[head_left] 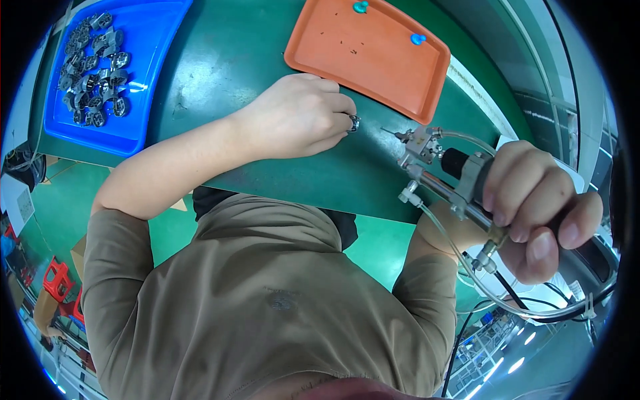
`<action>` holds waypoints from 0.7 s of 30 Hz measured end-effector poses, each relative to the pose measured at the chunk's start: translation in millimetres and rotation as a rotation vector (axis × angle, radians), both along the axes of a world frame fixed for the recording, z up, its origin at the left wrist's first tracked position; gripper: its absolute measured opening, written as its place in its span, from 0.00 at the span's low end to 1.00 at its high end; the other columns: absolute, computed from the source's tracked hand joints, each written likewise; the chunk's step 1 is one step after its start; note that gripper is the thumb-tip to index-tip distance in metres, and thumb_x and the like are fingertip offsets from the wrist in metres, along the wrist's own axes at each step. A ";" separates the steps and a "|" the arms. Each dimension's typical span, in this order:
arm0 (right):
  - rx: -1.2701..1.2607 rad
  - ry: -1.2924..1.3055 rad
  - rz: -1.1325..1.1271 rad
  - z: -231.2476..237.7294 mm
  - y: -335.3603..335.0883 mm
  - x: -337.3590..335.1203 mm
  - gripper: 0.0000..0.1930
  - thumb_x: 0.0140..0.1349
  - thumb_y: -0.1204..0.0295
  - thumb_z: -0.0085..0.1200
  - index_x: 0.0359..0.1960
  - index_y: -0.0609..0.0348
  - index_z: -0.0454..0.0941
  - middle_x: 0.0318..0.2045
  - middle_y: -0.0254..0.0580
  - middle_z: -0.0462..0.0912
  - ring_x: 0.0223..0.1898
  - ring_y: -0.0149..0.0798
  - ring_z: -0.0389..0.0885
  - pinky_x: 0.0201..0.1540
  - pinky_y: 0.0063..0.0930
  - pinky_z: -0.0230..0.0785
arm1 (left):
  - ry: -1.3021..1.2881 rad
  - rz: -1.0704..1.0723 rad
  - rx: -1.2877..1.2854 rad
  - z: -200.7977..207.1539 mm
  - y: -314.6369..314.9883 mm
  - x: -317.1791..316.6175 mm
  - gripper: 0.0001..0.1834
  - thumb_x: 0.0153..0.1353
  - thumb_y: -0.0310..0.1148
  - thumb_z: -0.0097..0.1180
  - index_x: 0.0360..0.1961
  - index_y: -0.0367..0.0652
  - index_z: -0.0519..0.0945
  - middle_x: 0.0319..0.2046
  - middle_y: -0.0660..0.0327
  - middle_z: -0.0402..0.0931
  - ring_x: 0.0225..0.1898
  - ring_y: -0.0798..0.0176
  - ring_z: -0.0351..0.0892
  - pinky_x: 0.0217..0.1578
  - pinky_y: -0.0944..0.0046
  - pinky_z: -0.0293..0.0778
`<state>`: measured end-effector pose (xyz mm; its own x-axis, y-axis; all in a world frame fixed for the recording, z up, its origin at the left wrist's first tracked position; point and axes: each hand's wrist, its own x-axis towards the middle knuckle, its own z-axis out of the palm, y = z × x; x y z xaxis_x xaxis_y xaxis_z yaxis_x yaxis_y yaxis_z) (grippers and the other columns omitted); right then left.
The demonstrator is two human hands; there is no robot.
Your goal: The person fastens plastic components onto a small circular circuit board assembly using a pneumatic screwdriver to drive screws from a tray.
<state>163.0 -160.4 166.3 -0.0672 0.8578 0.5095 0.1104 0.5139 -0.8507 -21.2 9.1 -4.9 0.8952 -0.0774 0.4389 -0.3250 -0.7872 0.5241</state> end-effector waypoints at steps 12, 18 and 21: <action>-0.044 0.013 -0.019 -4.7 -3.4 3.4 0.18 0.65 0.70 0.54 0.56 0.45 0.70 0.26 0.29 0.76 0.26 0.29 0.76 0.31 0.26 0.68 | -0.025 0.009 -0.002 -4.8 0.5 1.8 0.07 0.52 0.29 0.68 0.34 0.41 0.87 0.41 0.64 0.84 0.38 0.60 0.82 0.37 0.59 0.80; -0.050 0.093 0.022 -9.8 -3.2 4.0 0.16 0.66 0.66 0.58 0.54 0.45 0.71 0.27 0.27 0.77 0.26 0.28 0.75 0.31 0.25 0.67 | -0.030 0.011 0.025 -5.5 0.5 1.4 0.07 0.53 0.30 0.67 0.34 0.41 0.87 0.41 0.63 0.84 0.38 0.59 0.82 0.37 0.58 0.80; 0.049 0.137 -0.025 -19.4 -1.9 5.4 0.16 0.67 0.62 0.60 0.53 0.46 0.72 0.27 0.27 0.77 0.26 0.28 0.75 0.30 0.25 0.67 | -0.039 0.011 0.030 -5.5 0.7 1.7 0.06 0.53 0.30 0.67 0.33 0.41 0.86 0.40 0.63 0.84 0.37 0.59 0.82 0.37 0.58 0.80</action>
<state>168.3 -162.3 146.9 0.0267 0.8321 0.5540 0.0083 0.5540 -0.8325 -19.5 9.8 -10.4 0.8783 -0.0816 0.4711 -0.3361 -0.8062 0.4870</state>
